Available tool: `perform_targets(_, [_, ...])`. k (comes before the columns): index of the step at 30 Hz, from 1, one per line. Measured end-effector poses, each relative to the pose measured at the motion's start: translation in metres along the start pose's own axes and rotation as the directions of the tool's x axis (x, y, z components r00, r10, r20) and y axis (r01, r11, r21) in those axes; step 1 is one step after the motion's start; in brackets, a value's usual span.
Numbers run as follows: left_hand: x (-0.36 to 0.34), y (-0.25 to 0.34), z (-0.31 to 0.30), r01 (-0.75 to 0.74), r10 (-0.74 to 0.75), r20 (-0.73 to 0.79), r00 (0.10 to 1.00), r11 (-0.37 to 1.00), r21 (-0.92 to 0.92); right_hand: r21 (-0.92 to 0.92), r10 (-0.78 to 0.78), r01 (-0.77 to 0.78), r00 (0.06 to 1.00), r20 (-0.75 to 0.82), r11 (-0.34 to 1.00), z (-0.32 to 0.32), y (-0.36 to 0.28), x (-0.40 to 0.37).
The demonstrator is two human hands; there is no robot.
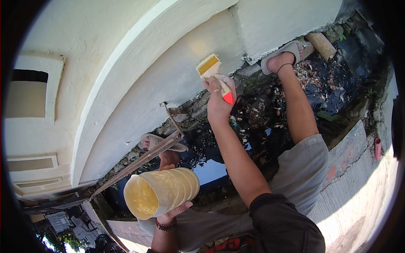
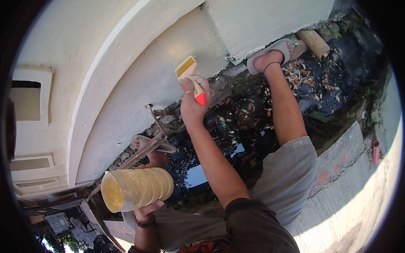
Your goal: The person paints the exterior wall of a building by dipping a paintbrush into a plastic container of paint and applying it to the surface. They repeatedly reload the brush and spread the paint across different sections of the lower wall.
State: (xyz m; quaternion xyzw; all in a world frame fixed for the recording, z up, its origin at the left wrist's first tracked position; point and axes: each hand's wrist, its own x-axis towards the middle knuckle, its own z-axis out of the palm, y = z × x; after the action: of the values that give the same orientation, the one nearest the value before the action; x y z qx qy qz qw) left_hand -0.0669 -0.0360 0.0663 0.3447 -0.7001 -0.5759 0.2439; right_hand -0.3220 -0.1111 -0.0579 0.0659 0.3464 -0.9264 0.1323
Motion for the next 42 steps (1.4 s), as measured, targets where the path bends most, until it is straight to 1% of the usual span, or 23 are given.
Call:
perform_targets(2, [-0.001, -0.001, -0.004, 0.011, -0.011, -0.012, 1.000, 1.000, -0.005, 0.206, -0.097, 0.050, 0.969, 0.226, 0.977, 0.016, -0.030, -0.022])
perform_targets(3, [0.000, -0.003, -0.006, 0.011, -0.011, -0.001, 1.000, 1.000, -0.011, 0.201, -0.092, 0.045, 0.969, 0.231, 0.979, 0.011, -0.023, -0.022])
perform_targets(5, [-0.001, -0.002, -0.007, 0.014, -0.014, 0.001, 1.000, 1.000, -0.016, 0.073, -0.089, 0.078, 0.982, 0.165, 0.994, -0.016, 0.011, -0.017])
perform_targets(6, [-0.002, 0.000, -0.005, 0.025, -0.026, -0.014, 1.000, 0.999, -0.021, 0.065, 0.008, -0.011, 0.999, 0.053, 0.998, -0.041, 0.042, -0.002])
perform_targets(7, [-0.002, 0.001, -0.004, 0.033, -0.034, -0.025, 0.999, 0.999, -0.028, -0.022, -0.017, 0.016, 0.999, -0.034, 1.000, -0.064, 0.062, 0.005])
perform_targets(8, [-0.002, 0.000, -0.005, 0.028, -0.029, -0.024, 0.999, 0.999, -0.027, -0.002, 0.024, -0.024, 0.986, -0.162, 1.000, -0.085, 0.082, 0.010])
perform_targets(12, [-0.005, -0.001, -0.005, 0.027, -0.027, -0.004, 1.000, 1.000, -0.005, -0.079, 0.050, -0.072, 0.967, -0.252, 0.994, -0.089, 0.079, 0.014])
perform_targets(14, [-0.004, 0.000, -0.004, 0.023, -0.023, 0.007, 1.000, 1.000, 0.005, -0.057, 0.040, -0.046, 0.994, -0.101, 0.997, -0.059, 0.072, 0.016])
perform_targets(16, [-0.005, -0.001, -0.005, 0.021, -0.021, 0.014, 1.000, 0.999, -0.031, 0.072, 0.003, -0.002, 1.000, -0.008, 0.997, -0.021, 0.044, 0.008])
perform_targets(18, [-0.004, 0.001, -0.006, 0.020, -0.020, 0.018, 1.000, 0.999, -0.026, 0.138, -0.005, -0.004, 0.998, 0.067, 0.990, -0.008, 0.004, -0.012])
perform_targets(20, [-0.003, 0.002, -0.005, 0.022, -0.022, 0.018, 1.000, 1.000, -0.016, 0.203, -0.011, -0.017, 0.990, 0.140, 0.979, -0.014, 0.002, -0.017])
perform_targets(22, [-0.003, 0.003, -0.002, 0.005, -0.005, -0.001, 1.000, 0.998, -0.065, 0.099, 0.020, -0.027, 0.997, 0.070, 0.995, -0.049, 0.042, -0.009])
perform_targets(24, [-0.006, 0.001, -0.003, 0.019, -0.019, 0.009, 1.000, 0.997, -0.072, -0.018, 0.118, -0.122, 0.981, -0.155, 0.992, -0.094, 0.084, 0.007])
perform_targets(26, [-0.004, -0.002, -0.006, 0.023, -0.021, 0.020, 1.000, 0.997, -0.079, -0.088, 0.101, -0.121, 0.974, -0.202, 0.989, -0.104, 0.071, 0.005])
perform_targets(29, [-0.009, 0.007, 0.001, 0.086, -0.091, -0.048, 0.995, 0.992, -0.089, -0.072, 0.157, -0.166, 0.981, -0.119, 0.984, -0.095, 0.030, -0.004])
perform_targets(30, [-0.007, 0.010, 0.002, 0.067, -0.074, -0.059, 0.996, 0.992, -0.111, -0.082, 0.145, -0.152, 0.985, -0.092, 0.985, -0.088, 0.013, -0.004])
perform_targets(32, [-0.002, 0.017, 0.003, -0.069, 0.073, -0.132, 0.989, 0.997, 0.033, -0.093, 0.237, -0.254, 0.959, -0.155, 0.963, -0.073, -0.025, -0.004])
perform_targets(33, [0.001, 0.016, 0.006, -0.075, 0.063, -0.185, 0.981, 0.996, -0.056, -0.087, 0.210, -0.220, 0.971, -0.112, 0.972, -0.068, -0.043, -0.004])
perform_targets(35, [0.004, 0.019, 0.007, -0.129, 0.108, -0.239, 0.965, 0.989, -0.074, -0.082, 0.236, -0.231, 0.969, 0.065, 0.970, -0.057, -0.086, -0.005])
perform_targets(38, [0.007, 0.022, 0.012, -0.192, 0.136, -0.342, 0.930, 0.972, -0.135, -0.074, 0.316, -0.311, 0.876, 0.363, 0.947, -0.031, -0.162, -0.026])
perform_targets(40, [0.007, 0.021, 0.012, -0.282, 0.289, -0.349, 0.891, 0.957, 0.073, -0.069, 0.317, -0.342, 0.750, 0.581, 0.937, -0.010, -0.209, -0.046])
perform_targets(41, [0.004, 0.026, 0.014, -0.282, 0.295, -0.392, 0.871, 0.955, 0.091, -0.045, 0.248, -0.295, 0.702, 0.668, 0.954, 0.001, -0.229, -0.057])
perform_targets(42, [0.004, 0.031, 0.017, -0.284, 0.303, -0.430, 0.850, 0.952, 0.111, -0.105, 0.265, -0.262, 0.708, 0.654, 0.959, 0.016, -0.252, -0.074])
